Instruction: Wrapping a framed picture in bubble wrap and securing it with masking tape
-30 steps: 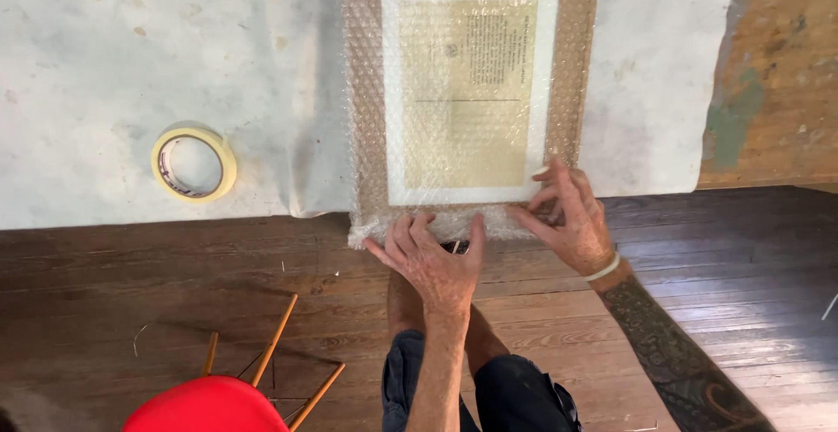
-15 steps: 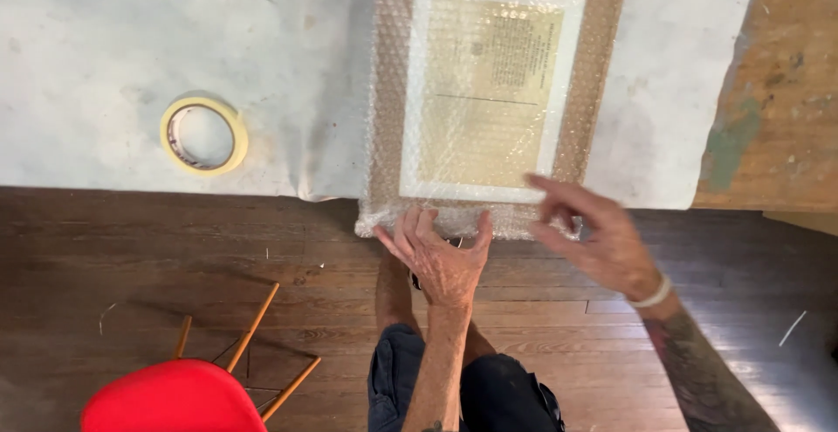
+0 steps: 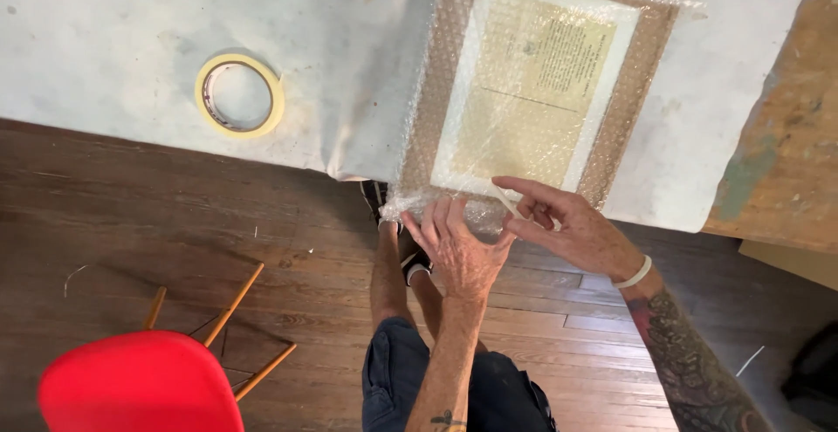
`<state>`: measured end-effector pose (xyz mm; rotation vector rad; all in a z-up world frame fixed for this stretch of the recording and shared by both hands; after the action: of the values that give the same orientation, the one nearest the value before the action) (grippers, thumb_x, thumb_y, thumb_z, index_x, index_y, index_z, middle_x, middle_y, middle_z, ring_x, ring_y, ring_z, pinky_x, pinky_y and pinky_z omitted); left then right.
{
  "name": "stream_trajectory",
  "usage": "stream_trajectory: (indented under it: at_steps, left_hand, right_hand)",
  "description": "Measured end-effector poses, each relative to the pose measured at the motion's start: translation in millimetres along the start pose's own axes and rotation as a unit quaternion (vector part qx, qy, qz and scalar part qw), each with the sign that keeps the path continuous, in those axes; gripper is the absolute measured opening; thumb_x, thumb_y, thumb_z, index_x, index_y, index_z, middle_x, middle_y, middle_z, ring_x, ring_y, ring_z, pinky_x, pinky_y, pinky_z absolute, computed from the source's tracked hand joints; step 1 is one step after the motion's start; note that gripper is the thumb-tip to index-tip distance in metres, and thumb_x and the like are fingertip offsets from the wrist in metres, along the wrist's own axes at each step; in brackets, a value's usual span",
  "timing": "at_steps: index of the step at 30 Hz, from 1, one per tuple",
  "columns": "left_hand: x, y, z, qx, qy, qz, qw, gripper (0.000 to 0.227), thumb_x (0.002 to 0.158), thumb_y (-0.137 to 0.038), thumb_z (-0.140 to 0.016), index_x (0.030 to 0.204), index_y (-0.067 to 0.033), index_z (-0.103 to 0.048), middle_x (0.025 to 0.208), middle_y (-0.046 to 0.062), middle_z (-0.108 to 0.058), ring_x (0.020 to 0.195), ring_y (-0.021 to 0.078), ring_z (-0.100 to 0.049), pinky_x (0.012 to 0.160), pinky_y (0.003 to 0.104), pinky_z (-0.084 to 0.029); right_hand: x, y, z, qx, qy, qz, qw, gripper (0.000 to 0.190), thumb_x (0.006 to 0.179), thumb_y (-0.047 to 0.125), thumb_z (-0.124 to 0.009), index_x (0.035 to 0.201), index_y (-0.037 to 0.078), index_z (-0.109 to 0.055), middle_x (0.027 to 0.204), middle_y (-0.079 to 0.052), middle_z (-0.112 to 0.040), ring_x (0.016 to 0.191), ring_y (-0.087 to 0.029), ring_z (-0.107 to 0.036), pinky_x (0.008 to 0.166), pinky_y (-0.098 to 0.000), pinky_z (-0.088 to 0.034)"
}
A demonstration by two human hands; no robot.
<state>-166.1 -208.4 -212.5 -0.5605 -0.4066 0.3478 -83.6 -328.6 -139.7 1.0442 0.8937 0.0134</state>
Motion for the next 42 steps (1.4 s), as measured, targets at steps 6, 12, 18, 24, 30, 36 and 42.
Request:
stream_trajectory:
  at_steps: [6, 12, 18, 24, 30, 36, 42]
  left_hand:
    - [3.8, -2.4, 4.5, -0.005, -0.003, -0.006, 1.0, 0.065, 0.073, -0.058, -0.07, 0.115, -0.0114, -0.053, 0.11, 0.009, -0.057, 0.112, 0.0271, -0.05, 0.108, 0.064, -0.03]
    - [4.2, -2.1, 4.8, -0.007, -0.012, -0.01, 1.0, 0.063, 0.078, -0.06, -0.066, 0.114, -0.0098, -0.053, 0.11, 0.01, -0.057, 0.112, 0.0277, -0.05, 0.107, 0.063, -0.03]
    - [-0.1, -0.1, 1.0, -0.006, -0.017, -0.009, 1.0, 0.051, 0.08, -0.048, -0.06, 0.114, -0.0104, -0.054, 0.107, 0.009, -0.058, 0.11, 0.0263, -0.051, 0.107, 0.062, -0.031]
    - [13.9, -9.8, 15.4, -0.006, -0.025, 0.004, 1.0, 0.066, 0.075, -0.042, -0.064, 0.129, -0.0065, -0.052, 0.11, 0.009, -0.061, 0.109, 0.0244, -0.052, 0.108, 0.06, -0.03]
    - [3.7, 0.3, 3.4, -0.027, -0.013, -0.016, 0.999, 0.072, 0.076, -0.055, -0.066, 0.128, -0.0076, -0.053, 0.11, 0.009, -0.06, 0.11, 0.0253, -0.048, 0.109, 0.062, -0.028]
    - [3.9, -1.4, 5.1, 0.003, -0.015, -0.039, 0.999, 0.05, 0.081, -0.057, -0.064, 0.104, -0.0132, -0.056, 0.107, 0.007, -0.058, 0.107, 0.0261, -0.051, 0.107, 0.063, -0.03]
    - [15.2, -9.3, 12.8, 0.023, -0.028, -0.039, 0.999, 0.043, 0.077, -0.048, -0.067, 0.103, -0.0141, -0.062, 0.102, 0.006, -0.058, 0.106, 0.024, -0.053, 0.108, 0.058, -0.031]
  right_hand:
    - [3.2, 11.2, 2.4, 0.0, 0.001, -0.018, 1.0, 0.076, 0.087, 0.018, -0.064, 0.154, 0.01, -0.03, 0.078, -0.008, -0.06, 0.066, -0.015, -0.045, 0.065, -0.0306, -0.045]
    - [-5.3, 7.3, 9.2, 0.062, -0.087, -0.023, 0.994, 0.071, 0.078, 0.012, -0.077, 0.142, 0.012, -0.047, 0.072, -0.005, -0.058, 0.066, -0.011, -0.042, 0.066, -0.0241, -0.041]
    - [4.3, 4.3, -14.3, 0.087, -0.056, -0.021, 0.994, 0.063, 0.079, 0.016, -0.079, 0.134, 0.012, -0.05, 0.073, -0.004, -0.06, 0.068, -0.01, -0.04, 0.067, -0.0242, -0.04]
    - [20.8, -9.9, -19.1, 0.062, -0.04, -0.028, 0.997, 0.059, 0.081, 0.022, -0.075, 0.132, 0.011, -0.049, 0.077, -0.004, -0.062, 0.067, -0.007, -0.037, 0.063, -0.0201, -0.036]
    - [24.6, -13.9, -20.2, 0.043, -0.056, -0.031, 0.997, 0.054, 0.081, 0.021, -0.076, 0.129, 0.011, -0.051, 0.077, -0.004, -0.062, 0.065, -0.007, -0.037, 0.062, -0.0206, -0.037]
    - [22.4, -12.1, -19.9, -0.017, -0.124, -0.062, 0.99, 0.045, 0.08, 0.025, -0.076, 0.119, 0.013, -0.058, 0.073, -0.004, -0.066, 0.062, -0.009, -0.039, 0.061, -0.0235, -0.039]
    - [21.0, -23.1, -15.4, -0.093, -0.187, -0.089, 0.974, 0.042, 0.075, 0.038, -0.08, 0.105, 0.015, -0.063, 0.076, -0.002, -0.066, 0.069, -0.013, -0.047, 0.068, -0.0269, -0.044]
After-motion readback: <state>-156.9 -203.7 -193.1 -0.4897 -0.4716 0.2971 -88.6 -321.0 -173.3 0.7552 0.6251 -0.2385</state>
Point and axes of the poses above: each hand's wrist, its own x-axis towards the middle knuckle, its own z-axis out of the back of the hand, y = z × x, the point moved 4 cm from there along x, towards the middle knuckle
